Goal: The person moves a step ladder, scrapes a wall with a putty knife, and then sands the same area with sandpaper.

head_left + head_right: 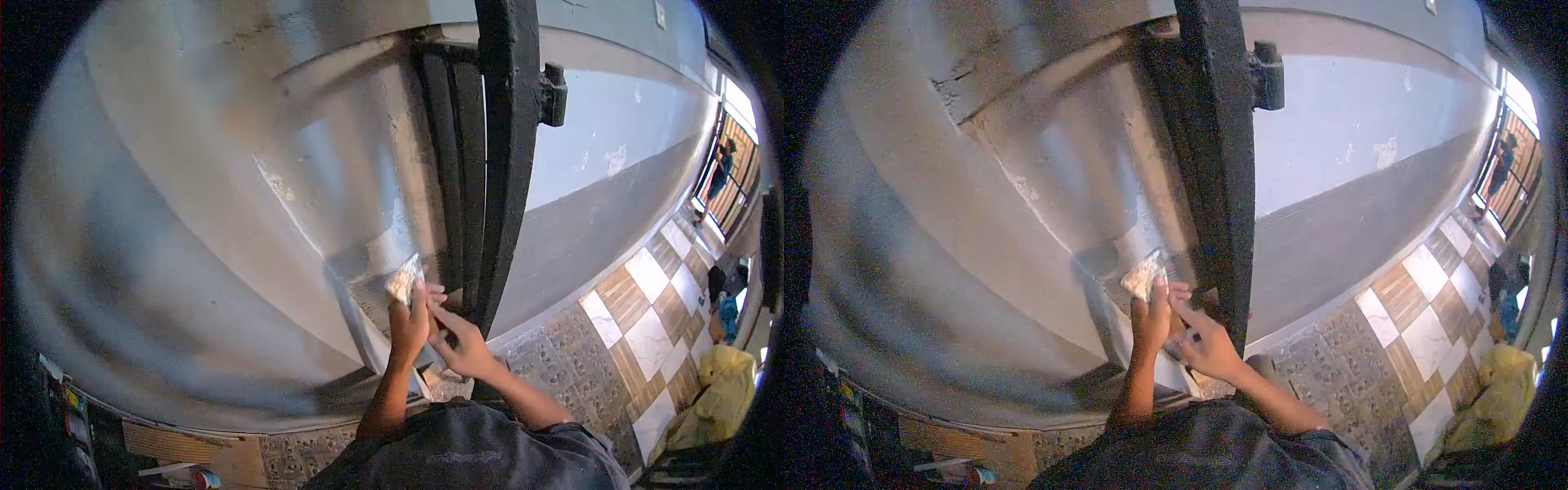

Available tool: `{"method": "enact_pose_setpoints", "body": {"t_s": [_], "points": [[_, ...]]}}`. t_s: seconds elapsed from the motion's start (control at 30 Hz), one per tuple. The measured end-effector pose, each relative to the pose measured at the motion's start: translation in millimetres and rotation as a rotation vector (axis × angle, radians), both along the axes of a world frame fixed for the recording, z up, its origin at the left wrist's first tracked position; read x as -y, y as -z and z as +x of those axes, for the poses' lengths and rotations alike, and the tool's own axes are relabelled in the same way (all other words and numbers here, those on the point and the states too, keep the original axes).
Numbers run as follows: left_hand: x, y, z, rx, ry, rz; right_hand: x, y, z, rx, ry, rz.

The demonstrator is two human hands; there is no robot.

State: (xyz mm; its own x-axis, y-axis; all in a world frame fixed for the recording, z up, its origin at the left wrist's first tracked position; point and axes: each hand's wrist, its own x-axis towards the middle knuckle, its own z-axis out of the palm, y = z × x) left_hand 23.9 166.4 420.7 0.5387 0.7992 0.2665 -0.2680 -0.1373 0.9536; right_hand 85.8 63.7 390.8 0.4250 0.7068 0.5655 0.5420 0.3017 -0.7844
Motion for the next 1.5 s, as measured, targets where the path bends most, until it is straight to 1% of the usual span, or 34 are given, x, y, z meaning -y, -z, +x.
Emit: {"method": "enact_pose_setpoints", "body": {"t_s": [0.07,0.13,0.17,0.2,0.23,0.27,0.3,0.33,0.37,0.43,0.47,0.53,0.57,0.6,0.63,0.67,0.7,0.77,0.8,0.83,0.87,0.9,0.97,1.0,1.03,1.1,1.17,1.2,1.23,1.3,1.33,1.4,1.43,1.5], "points": [[5.3,9.6,-12.2,-0.107,-0.081,0.093,24.7,32.2,11.4,-0.014,-0.267,-0.328],[2.9,28.7,-23.7,-0.123,-0.084,0.079,49.1,83.3,34.0,-0.501,-0.668,-0.615],[4.1,31.9,-30.5,-0.138,-0.074,0.067,67.4,105.9,58.1,-1.084,-1.045,-0.734],[8.4,27.1,-38.0,-0.187,-0.038,0.021,89.3,115.8,84.3,-1.09,-1.155,-0.764],[12.2,35.4,-46.0,-0.222,-0.031,-0.008,114.1,137.3,120.2,-1.008,-1.225,-0.623],[12.9,39.8,-50.3,-0.277,-0.006,-0.021,164.8,225.6,164.0,-1.305,-0.544,-0.643],[12.7,45.4,-54.5,-0.34,0.02,-0.034,214.7,322.4,207.3,-1.495,-0.222,-0.163],[12.2,54.1,-55.8,-0.348,0.029,-0.011,243.1,352.3,215.8,-1.405,0.486,-0.037],[15.3,57.6,-55.1,-0.381,0.041,-0.023,249.4,351.6,200.8,-1.435,0.504,-0.05],[23.2,63.8,-57.1,-0.289,0.089,-0.168,271.4,344.6,165.8,-1.543,0.555,-0.303],[26.0,70.2,-59.8,-0.335,0.086,-0.091,270.5,324.0,159.6,-1.584,0.568,-0.397],[36.7,67.8,-54.4,-0.243,0.051,-0.17,278.5,295.4,161.4,-1.63,0.587,-0.607],[39.8,71.0,-47.5,-0.178,0.012,-0.168,270.2,311.9,157.9,-1.665,0.597,-0.504],[42.6,72.3,-39.2,-0.188,0.022,-0.17,260.9,329.2,144.8,-0.889,0.741,-1.11],[46.1,71.1,-29.4,-0.124,-0.034,-0.201,225.0,321.2,119.9,0.008,0.762,-1.55],[49.8,70.1,-24.1,-0.058,-0.097,-0.234,185.7,265.7,101.9,0.287,0.408,-1.848],[52.3,73.8,-21.4,-0.055,-0.103,-0.235,220.0,402.2,106.2,0.623,-0.054,-1.131],[53.0,98.4,-14.9,0.024,0.036,-0.088,176.1,378.8,114.2,-0.051,-0.374,-1.348],[49.0,118.6,-16.6,-0.052,0.045,0.182,162.4,377.6,116.8,-0.037,-0.381,-1.35],[54.4,128.5,-13.3,0.009,0.071,0.263,146.9,377.0,123.1,-0.1,0.156,-1.301],[67.6,130.0,-7.3,0.015,-0.044,0.337,134.8,375.1,121.8,-0.167,0.672,-1.189],[81.2,131.7,-1.4,0.015,-0.159,0.416,126.6,371.4,118.8,-0.159,0.646,-1.182],[98.4,204.1,-3.0,0.945,0.31,-0.756,96.2,337.4,152.9,-0.109,0.104,-0.818],[99.2,211.2,-14.4,0.734,0.302,-0.532,79.9,334.3,158.6,-0.474,0.122,-0.757],[98.9,214.3,-23.2,0.509,0.275,-0.323,64.7,324.1,168.8,-0.445,0.09,-0.753],[116.3,166.3,-11.9,-0.101,-0.084,0.292,37.9,285.0,187.0,-0.479,0.15,-0.589],[113.9,130.3,-10.8,0.044,0.037,-0.274,9.0,247.8,205.6,-0.505,0.119,-0.588],[105.3,153.9,-15.1,-0.24,-0.042,-0.022,-5.2,228.8,208.6,-0.543,0.102,-0.539],[103.7,162.1,-23.3,-0.298,-0.022,-0.23,-15.3,213.4,207.5,-0.587,0.092,-0.49],[108.6,146.8,-21.9,-0.113,-0.148,-0.594,-31.1,183.2,204.0,-0.595,0.023,-0.452],[106.8,131.4,-16.6,-0.115,-0.145,-0.59,-38.1,174.3,204.5,-0.597,0.025,-0.447],[102.1,103.3,-13.5,-0.025,-0.3,-0.462,-45.1,166.1,203.7,-0.458,-0.11,-0.519],[97.7,107.7,-14.6,-0.028,-0.294,-0.459,-49.1,169.0,205.6,-0.463,-0.105,-0.514],[88.5,122.1,-19.7,-0.023,-0.362,-0.354,-59.4,182.4,204.5,-0.285,-0.139,-0.605]]}}
